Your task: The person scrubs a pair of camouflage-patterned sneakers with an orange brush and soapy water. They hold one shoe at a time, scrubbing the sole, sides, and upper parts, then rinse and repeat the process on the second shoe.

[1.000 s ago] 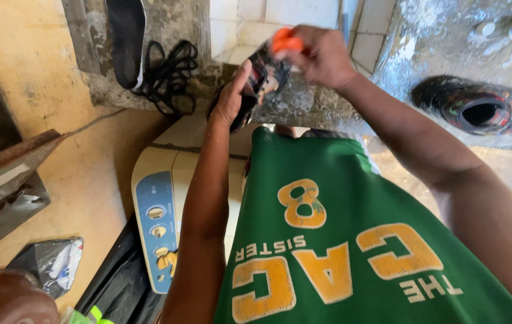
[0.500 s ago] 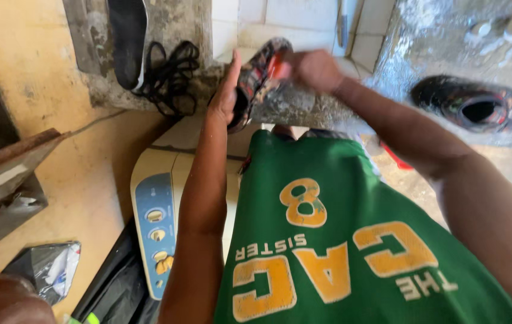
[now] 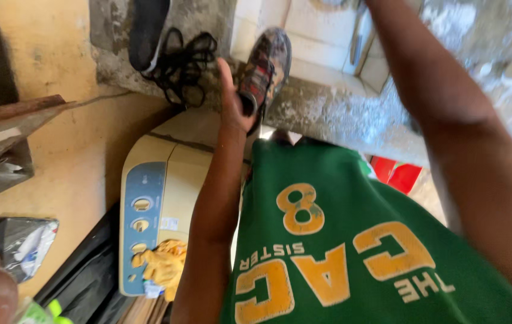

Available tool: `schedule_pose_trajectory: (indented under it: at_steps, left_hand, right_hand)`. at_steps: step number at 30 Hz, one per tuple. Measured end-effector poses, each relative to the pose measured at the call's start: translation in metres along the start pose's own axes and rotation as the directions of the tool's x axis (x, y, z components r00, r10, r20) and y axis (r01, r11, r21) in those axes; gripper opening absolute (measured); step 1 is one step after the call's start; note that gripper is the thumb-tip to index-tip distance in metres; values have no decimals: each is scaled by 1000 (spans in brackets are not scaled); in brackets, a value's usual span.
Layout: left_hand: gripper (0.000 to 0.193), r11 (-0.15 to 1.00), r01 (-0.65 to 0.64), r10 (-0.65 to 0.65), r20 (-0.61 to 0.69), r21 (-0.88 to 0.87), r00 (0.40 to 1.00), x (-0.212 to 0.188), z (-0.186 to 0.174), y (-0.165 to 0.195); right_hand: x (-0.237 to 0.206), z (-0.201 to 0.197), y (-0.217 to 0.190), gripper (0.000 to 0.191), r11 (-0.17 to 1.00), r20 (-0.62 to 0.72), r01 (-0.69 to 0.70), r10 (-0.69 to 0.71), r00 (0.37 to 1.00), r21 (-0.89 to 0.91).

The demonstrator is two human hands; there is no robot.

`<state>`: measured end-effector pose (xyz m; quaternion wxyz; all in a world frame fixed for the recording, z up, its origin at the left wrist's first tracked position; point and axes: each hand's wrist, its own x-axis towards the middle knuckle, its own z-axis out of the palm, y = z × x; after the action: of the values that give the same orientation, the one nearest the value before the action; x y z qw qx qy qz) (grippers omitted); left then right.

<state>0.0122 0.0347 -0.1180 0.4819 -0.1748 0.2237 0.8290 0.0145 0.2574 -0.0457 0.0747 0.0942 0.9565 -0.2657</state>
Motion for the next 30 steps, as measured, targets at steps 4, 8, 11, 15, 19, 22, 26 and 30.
schedule_pose_trajectory:
  at_steps: [4,8,11,15,19,22,26,30]
  left_hand:
    - [96,998,-61,60,-33,-26,998,0,-2,-6]
    - [95,994,-107,106,-73,-6,992,2,-7,-8]
    - [105,997,14,-26,-154,-75,988,0,-9,-4]
    - [97,993,-11,6,-48,-119,999,1,-19,-3]
    - [100,973,120,-57,295,-198,954,-3,-16,-4]
    - [104,997,65,-72,-181,-46,981,-2,-10,-1]
    - [95,992,-74,75,-14,101,997,0,-4,0]
    - [101,991,38,-13,197,-125,980,0,-5,-4]
  right_hand:
    - [7,18,-25,30,948,128,102,-147,981,302]
    - [1,21,-21,42,957,80,167,-190,978,236]
    - [-17,30,-24,35,919,75,81,-119,990,386]
    - [-32,41,-27,23,707,-156,263,-214,964,657]
    - [-34,36,-22,41,834,-295,489,-414,861,256]
    - [-33,23,-16,40,987,18,-49,47,999,151]
    - [-44,21,-35,32,715,-299,390,-258,919,581]
    - [-44,21,-41,39,922,-226,304,-251,941,242]
